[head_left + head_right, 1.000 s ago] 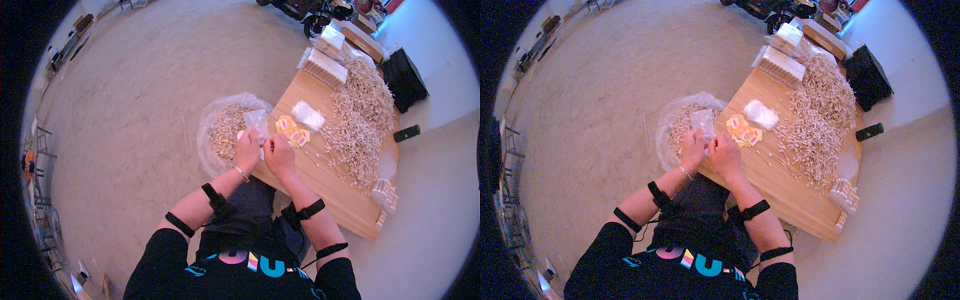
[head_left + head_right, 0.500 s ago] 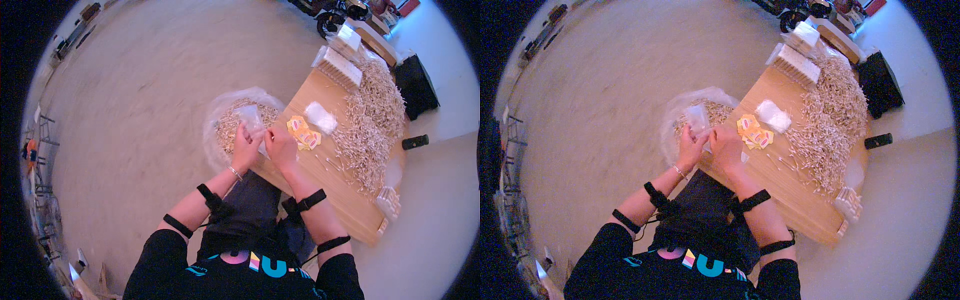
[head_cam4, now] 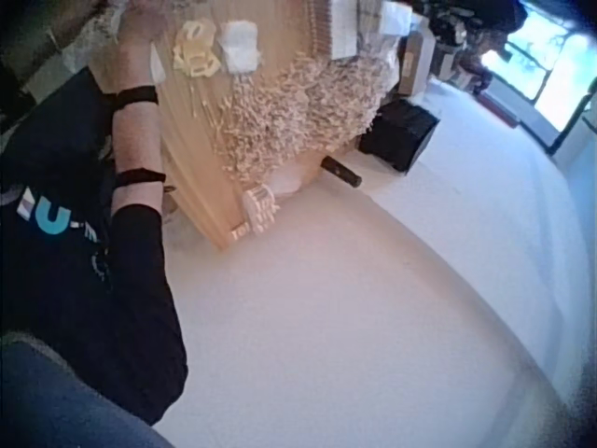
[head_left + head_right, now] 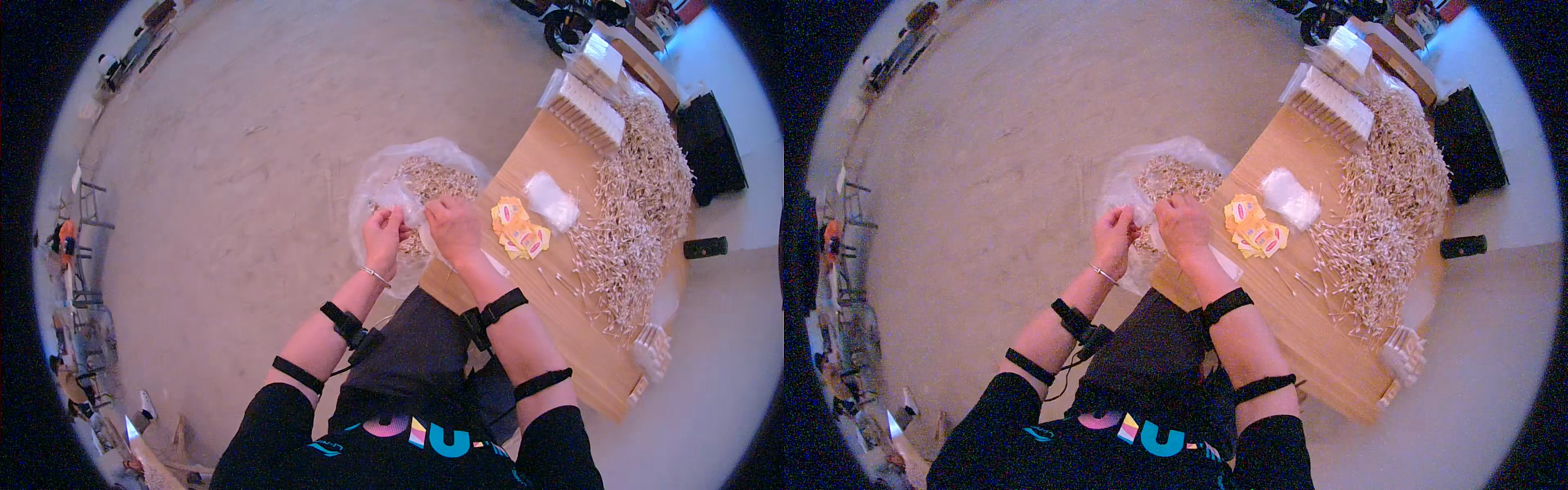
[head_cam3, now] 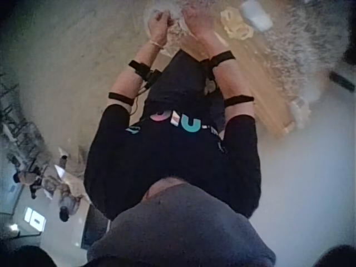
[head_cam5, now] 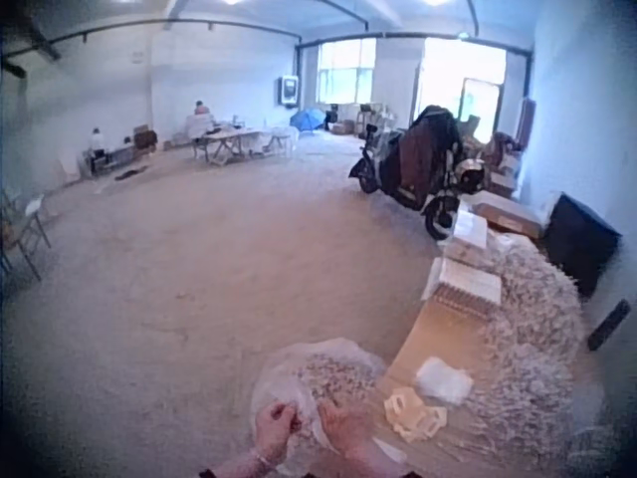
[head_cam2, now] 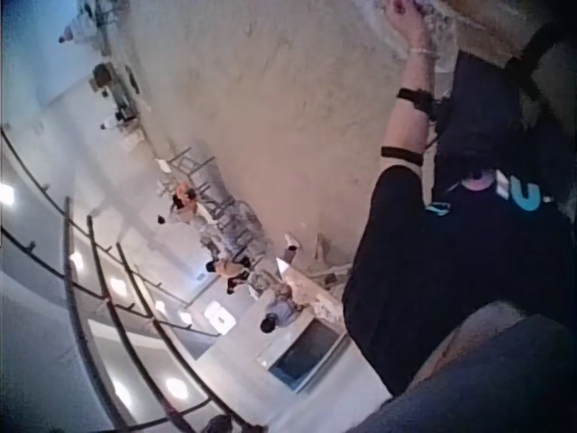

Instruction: Gathering bundles of cotton swabs and placing them into small plastic bags for packaging.

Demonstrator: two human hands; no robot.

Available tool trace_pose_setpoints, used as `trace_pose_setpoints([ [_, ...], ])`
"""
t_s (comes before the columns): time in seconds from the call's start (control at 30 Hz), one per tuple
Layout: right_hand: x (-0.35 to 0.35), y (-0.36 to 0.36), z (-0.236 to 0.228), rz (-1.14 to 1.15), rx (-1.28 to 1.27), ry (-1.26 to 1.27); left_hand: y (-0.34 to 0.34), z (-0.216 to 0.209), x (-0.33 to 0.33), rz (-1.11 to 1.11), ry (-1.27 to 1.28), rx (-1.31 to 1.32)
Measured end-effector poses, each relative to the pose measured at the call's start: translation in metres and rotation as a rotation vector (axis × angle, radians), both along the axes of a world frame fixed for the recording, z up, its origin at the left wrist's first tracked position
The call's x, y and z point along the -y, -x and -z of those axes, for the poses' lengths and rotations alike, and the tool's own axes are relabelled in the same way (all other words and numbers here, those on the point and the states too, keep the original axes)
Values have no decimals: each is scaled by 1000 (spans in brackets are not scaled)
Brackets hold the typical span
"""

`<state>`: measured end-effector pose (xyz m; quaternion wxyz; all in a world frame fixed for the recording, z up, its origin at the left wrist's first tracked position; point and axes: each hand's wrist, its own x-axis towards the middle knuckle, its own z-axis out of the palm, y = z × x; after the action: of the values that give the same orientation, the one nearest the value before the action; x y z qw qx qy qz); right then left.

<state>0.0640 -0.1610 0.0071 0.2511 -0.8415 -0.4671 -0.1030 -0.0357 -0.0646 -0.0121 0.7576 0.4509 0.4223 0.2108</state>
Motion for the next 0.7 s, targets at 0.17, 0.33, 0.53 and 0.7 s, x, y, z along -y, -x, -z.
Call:
trace_pose_setpoints([
  [0.17, 9, -2, 8, -4, -10, -27, -5, 3, 10, -20, 112, 11],
  [0.33, 28, -7, 6, -122, 40, -4, -1, 9, 20, 31, 109, 66],
  [0.53, 32, -3, -4, -89, 62, 64, 1, 8, 28, 50, 21, 26],
  [0.7, 37, -9, -2, -137, 12, 24, 8, 8, 40, 59, 17, 43],
])
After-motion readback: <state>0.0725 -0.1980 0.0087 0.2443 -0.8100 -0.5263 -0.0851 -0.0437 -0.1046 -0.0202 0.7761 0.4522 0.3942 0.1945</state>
